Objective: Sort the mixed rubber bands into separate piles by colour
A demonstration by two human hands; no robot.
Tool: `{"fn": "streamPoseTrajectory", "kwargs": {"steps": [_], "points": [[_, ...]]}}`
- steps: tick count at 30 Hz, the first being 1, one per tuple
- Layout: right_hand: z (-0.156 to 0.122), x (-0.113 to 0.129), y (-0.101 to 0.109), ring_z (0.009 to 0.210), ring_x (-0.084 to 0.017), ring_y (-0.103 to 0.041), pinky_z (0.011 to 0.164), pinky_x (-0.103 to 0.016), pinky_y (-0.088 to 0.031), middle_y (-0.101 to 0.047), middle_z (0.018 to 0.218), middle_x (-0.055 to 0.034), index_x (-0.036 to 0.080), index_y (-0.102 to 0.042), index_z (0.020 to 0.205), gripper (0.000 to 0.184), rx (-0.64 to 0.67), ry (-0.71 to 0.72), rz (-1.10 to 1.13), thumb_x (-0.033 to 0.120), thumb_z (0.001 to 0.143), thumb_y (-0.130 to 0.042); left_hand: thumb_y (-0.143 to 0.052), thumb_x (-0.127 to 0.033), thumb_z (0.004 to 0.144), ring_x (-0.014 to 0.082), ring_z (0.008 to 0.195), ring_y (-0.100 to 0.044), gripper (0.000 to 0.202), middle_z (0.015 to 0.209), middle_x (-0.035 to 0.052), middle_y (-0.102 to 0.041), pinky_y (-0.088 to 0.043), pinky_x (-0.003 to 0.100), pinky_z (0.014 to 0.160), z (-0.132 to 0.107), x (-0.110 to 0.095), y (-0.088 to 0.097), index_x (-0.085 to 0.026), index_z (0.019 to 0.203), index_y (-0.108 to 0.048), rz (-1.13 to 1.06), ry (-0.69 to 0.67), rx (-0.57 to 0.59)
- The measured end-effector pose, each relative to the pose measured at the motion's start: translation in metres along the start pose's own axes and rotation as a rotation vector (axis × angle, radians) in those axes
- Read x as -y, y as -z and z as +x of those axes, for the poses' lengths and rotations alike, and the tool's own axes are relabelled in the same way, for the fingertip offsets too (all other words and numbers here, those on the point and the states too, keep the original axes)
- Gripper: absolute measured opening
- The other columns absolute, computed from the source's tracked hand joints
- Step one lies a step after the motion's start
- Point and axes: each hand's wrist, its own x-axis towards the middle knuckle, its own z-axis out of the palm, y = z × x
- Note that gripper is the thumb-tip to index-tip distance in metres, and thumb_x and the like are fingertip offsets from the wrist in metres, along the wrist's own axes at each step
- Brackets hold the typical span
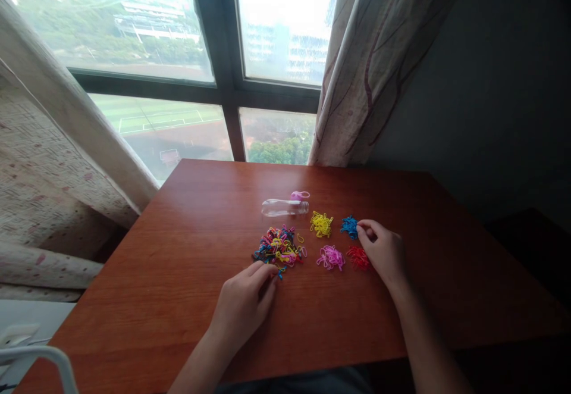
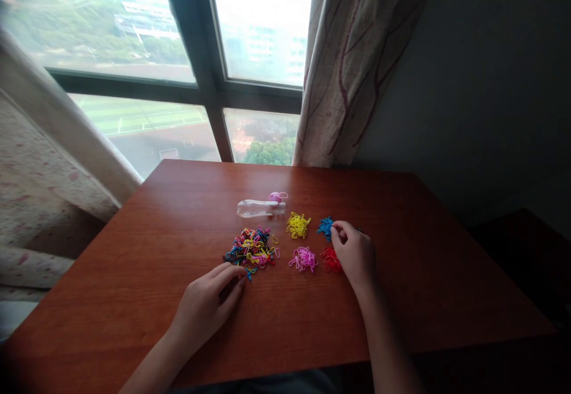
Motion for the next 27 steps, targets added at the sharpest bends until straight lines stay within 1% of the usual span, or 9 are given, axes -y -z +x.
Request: {"fn": "streamPoseTrajectory", "kwargs": {"steps": [3,6,9,12,15,17,23,27], "points": [[-0.018,0.020,0.004,0.059,-0.017,-0.062,0.061,-0.026,-0.042,-0.067,0.067,-0.0033,0.020,-0.071,0.088,0.029,0.002,0.021,0.076,0.040,0.090,-0.050,-0.048,-0.024,0.094,0.0169,0.080,-0.067,0.015,0.091,0.0001,-0.069,-0.046,0.026,0.068,0.000,0.000,0.000,-0.025,0.097,-0.063,-0.002,0.006,0.005],[-0.042,0.044,0.003,0.061,-0.017,-0.062,0.061,-0.025,-0.043,-0.067,0.069,-0.0020,0.020,-0.068,0.087,0.025,0.046,0.063,0.170,0.037,0.092,-0.050,-0.048,-0.024,0.094,0.0168,0.080,-0.067,0.015,0.091,0.0001,-0.069,-0.046,0.026,0.068,0.000,0.000,0.000,-0.025,0.097,-0.063,-0.002,0.007,0.004],[-0.068,0.066,-0.005,0.057,-0.014,-0.059,0.058,-0.023,-0.040,-0.064,0.066,0.0007,0.021,-0.065,0.084,0.019,0.120,0.100,0.244,0.030,0.092,-0.050,-0.048,-0.024,0.094,0.0165,0.079,-0.067,0.015,0.090,0.0002,-0.069,-0.046,0.025,0.067,0.001,0.000,0.000,-0.024,0.096,-0.063,-0.001,0.009,0.001],[-0.089,0.081,-0.016,0.056,-0.013,-0.056,0.056,-0.022,-0.037,-0.059,0.063,0.0023,0.021,-0.060,0.079,0.015,0.203,0.128,0.289,0.022,0.089,-0.049,-0.048,-0.024,0.094,0.0166,0.078,-0.067,0.016,0.090,0.0003,-0.069,-0.046,0.025,0.067,0.001,0.000,0.000,-0.024,0.096,-0.064,-0.001,0.009,-0.003],[-0.100,0.089,-0.025,0.056,-0.013,-0.054,0.057,-0.022,-0.034,-0.056,0.061,0.0030,0.021,-0.057,0.075,0.014,0.266,0.140,0.290,0.018,0.086,-0.049,-0.049,-0.024,0.093,0.0170,0.079,-0.067,0.015,0.090,0.0004,-0.069,-0.046,0.025,0.068,0.001,0.000,-0.001,-0.024,0.097,-0.064,-0.011,0.013,-0.012],[-0.102,0.090,-0.028,0.057,-0.013,-0.054,0.057,-0.023,-0.034,-0.056,0.061,0.0031,0.021,-0.058,0.076,0.014,0.282,0.145,0.281,0.017,0.086,-0.049,-0.050,-0.024,0.092,0.0165,0.079,-0.067,0.015,0.091,0.0005,-0.070,-0.047,0.025,0.068,0.001,0.000,-0.001,-0.024,0.097,-0.065,-0.038,0.021,-0.028],[-0.100,0.091,-0.028,0.061,-0.014,-0.057,0.061,-0.024,-0.032,-0.061,0.065,0.0018,0.022,-0.061,0.079,0.015,0.279,0.181,0.248,0.016,0.087,-0.050,-0.052,-0.025,0.091,0.0130,0.067,-0.061,0.015,0.082,0.0002,-0.067,-0.047,0.023,0.064,0.007,0.004,0.002,-0.021,0.094,-0.066,-0.175,0.077,-0.118],[-0.100,0.092,-0.028,0.065,-0.015,-0.059,0.063,-0.025,-0.033,-0.064,0.070,0.0013,0.022,-0.062,0.082,0.015,0.287,0.172,0.266,0.016,0.088,-0.050,-0.054,-0.029,0.090,0.0129,0.063,-0.058,0.016,0.078,-0.0004,-0.066,-0.046,0.024,0.062,0.019,0.010,0.012,-0.020,0.094,-0.066,-0.173,0.131,-0.176]]}}
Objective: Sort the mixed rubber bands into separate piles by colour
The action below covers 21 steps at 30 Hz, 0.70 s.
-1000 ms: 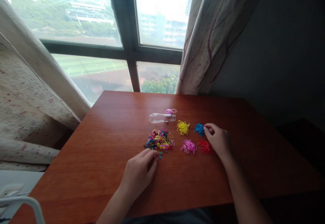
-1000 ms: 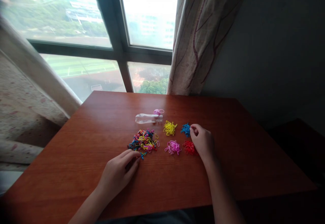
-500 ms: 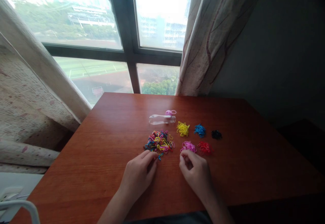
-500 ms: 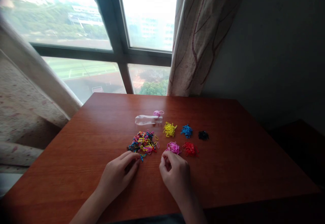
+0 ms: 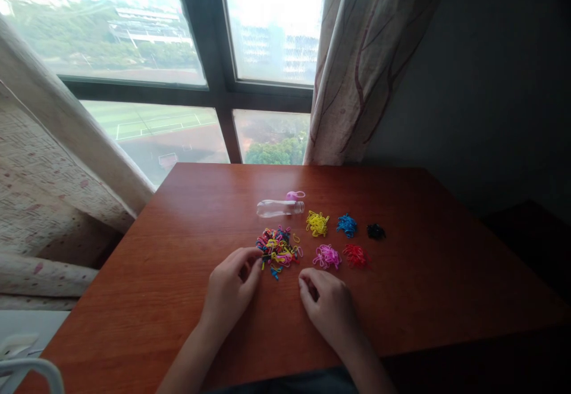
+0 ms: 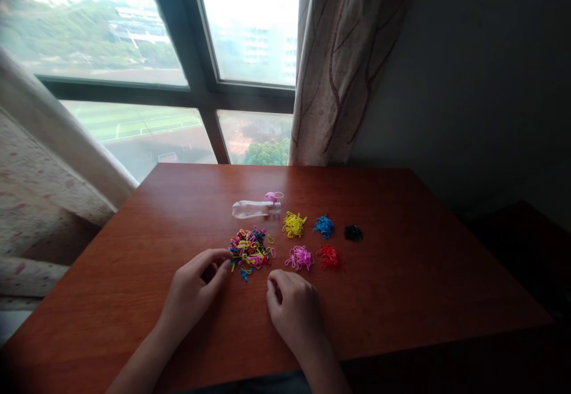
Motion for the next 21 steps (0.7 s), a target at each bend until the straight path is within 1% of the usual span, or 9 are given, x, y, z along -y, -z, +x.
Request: {"fn": "streamPoseTrajectory", "kwargs": {"steps": [5,9,12,15,21], "points": [[-0.001,0.000,0.000,0.068,-0.015,-0.060,0.065,-0.025,-0.034,-0.065,0.073,0.0011,0.022,-0.062,0.084,0.014,0.016,-0.017,0.033,0.017,0.089,-0.050,-0.055,-0.032,0.089,0.0135,0.063,-0.058,0.020,0.080,-0.0002,-0.066,-0.045,0.025,0.063,0.024,0.000,0.007,-0.020,0.100,-0.066,0.086,0.017,-0.015],[-0.001,0.000,0.001,0.068,-0.015,-0.059,0.065,-0.025,-0.034,-0.066,0.074,0.0014,0.022,-0.062,0.084,0.014,0.022,-0.025,0.043,0.016,0.089,-0.050,-0.055,-0.033,0.088,0.0151,0.069,-0.061,0.020,0.084,0.0005,-0.068,-0.045,0.025,0.064,0.034,0.000,0.006,-0.023,0.100,-0.068,0.162,-0.006,0.079],[-0.001,0.001,0.002,0.068,-0.015,-0.060,0.065,-0.025,-0.034,-0.066,0.074,0.0013,0.023,-0.062,0.083,0.015,0.030,-0.028,0.045,0.016,0.089,-0.050,-0.055,-0.032,0.088,0.0154,0.073,-0.062,0.018,0.087,0.0009,-0.068,-0.045,0.025,0.065,0.033,0.000,0.005,-0.023,0.096,-0.069,0.179,-0.017,0.107],[-0.001,0.002,0.003,0.069,-0.015,-0.060,0.065,-0.025,-0.034,-0.066,0.075,0.0009,0.023,-0.062,0.084,0.015,0.034,-0.029,0.044,0.016,0.089,-0.050,-0.055,-0.031,0.089,0.0138,0.069,-0.060,0.016,0.087,0.0003,-0.067,-0.045,0.024,0.065,0.028,-0.001,0.005,-0.023,0.095,-0.068,0.157,-0.036,0.103],[0.001,0.003,0.003,0.068,-0.015,-0.060,0.065,-0.025,-0.034,-0.066,0.074,0.0008,0.022,-0.062,0.083,0.015,0.028,-0.027,0.033,0.015,0.089,-0.050,-0.056,-0.031,0.089,0.0127,0.067,-0.058,0.015,0.080,-0.0017,-0.063,-0.042,0.022,0.062,0.014,0.002,0.006,-0.025,0.093,-0.069,0.169,-0.037,0.088]]}}
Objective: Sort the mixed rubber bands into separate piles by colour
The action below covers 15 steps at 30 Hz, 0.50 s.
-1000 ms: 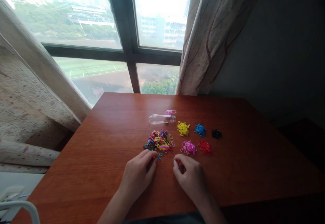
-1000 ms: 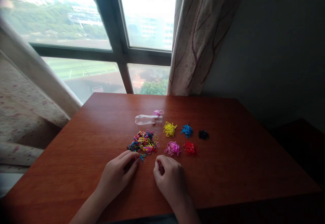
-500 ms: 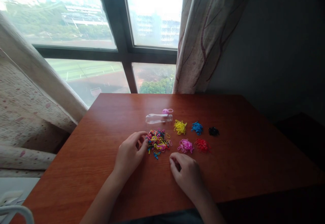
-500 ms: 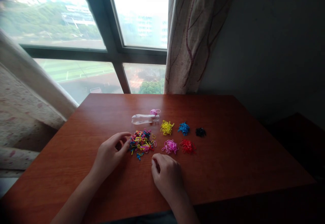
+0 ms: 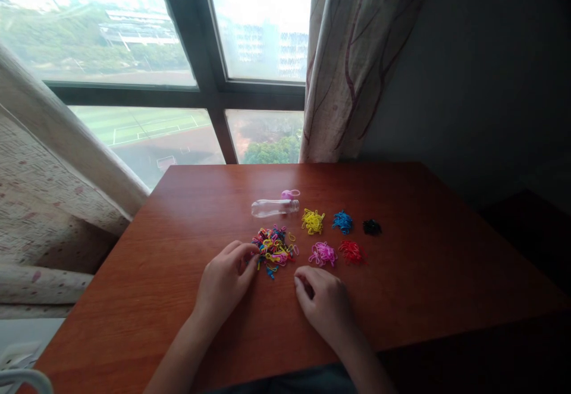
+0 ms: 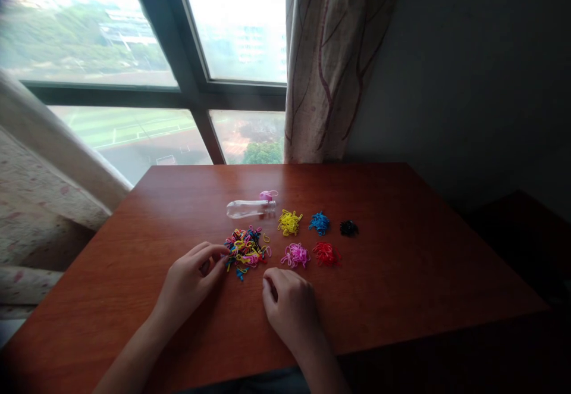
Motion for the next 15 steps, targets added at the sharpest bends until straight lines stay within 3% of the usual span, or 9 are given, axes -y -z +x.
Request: {"fn": "streamPoseTrajectory", "kwargs": {"steps": [15], "points": [[0.000,0.001,0.002,0.068,-0.015,-0.061,0.065,-0.025,-0.036,-0.067,0.074,0.0002,0.022,-0.063,0.083,0.016,-0.009,0.014,-0.007,0.015,0.089,-0.050,-0.054,-0.033,0.090,0.0120,0.061,-0.055,0.017,0.076,-0.0020,-0.063,-0.043,0.023,0.060,-0.017,0.001,0.003,-0.023,0.090,-0.069,-0.099,0.013,0.030]]}}
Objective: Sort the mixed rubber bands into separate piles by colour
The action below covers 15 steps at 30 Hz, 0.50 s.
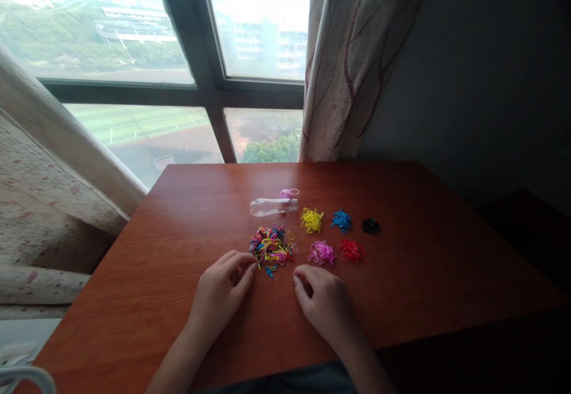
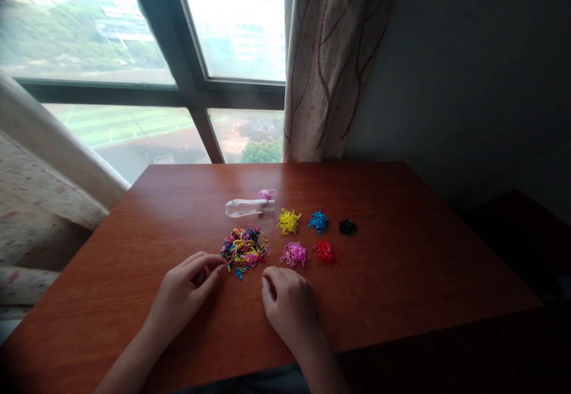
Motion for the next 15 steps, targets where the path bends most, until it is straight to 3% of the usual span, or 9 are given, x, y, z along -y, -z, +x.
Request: {"fn": "streamPoseTrajectory", "kwargs": {"steps": [9,15], "points": [[-0.001,0.000,-0.001,0.069,-0.015,-0.062,0.066,-0.025,-0.039,-0.067,0.075,0.0008,0.022,-0.065,0.086,0.015,-0.001,-0.006,0.010,0.015,0.090,-0.052,-0.054,-0.031,0.091,0.0114,0.057,-0.050,0.019,0.070,-0.0008,-0.059,-0.040,0.022,0.054,-0.005,-0.007,-0.003,-0.020,0.087,-0.069,-0.111,-0.020,0.008],[-0.003,-0.002,0.001,0.073,-0.017,-0.064,0.072,-0.026,-0.044,-0.070,0.082,-0.0009,0.022,-0.065,0.112,0.022,0.050,0.058,0.068,0.024,0.092,-0.056,-0.054,-0.025,0.089,0.0115,0.059,-0.054,0.018,0.074,0.0017,-0.063,-0.042,0.021,0.056,-0.009,-0.021,-0.016,-0.020,0.089,-0.071,-0.149,-0.105,0.107]]}}
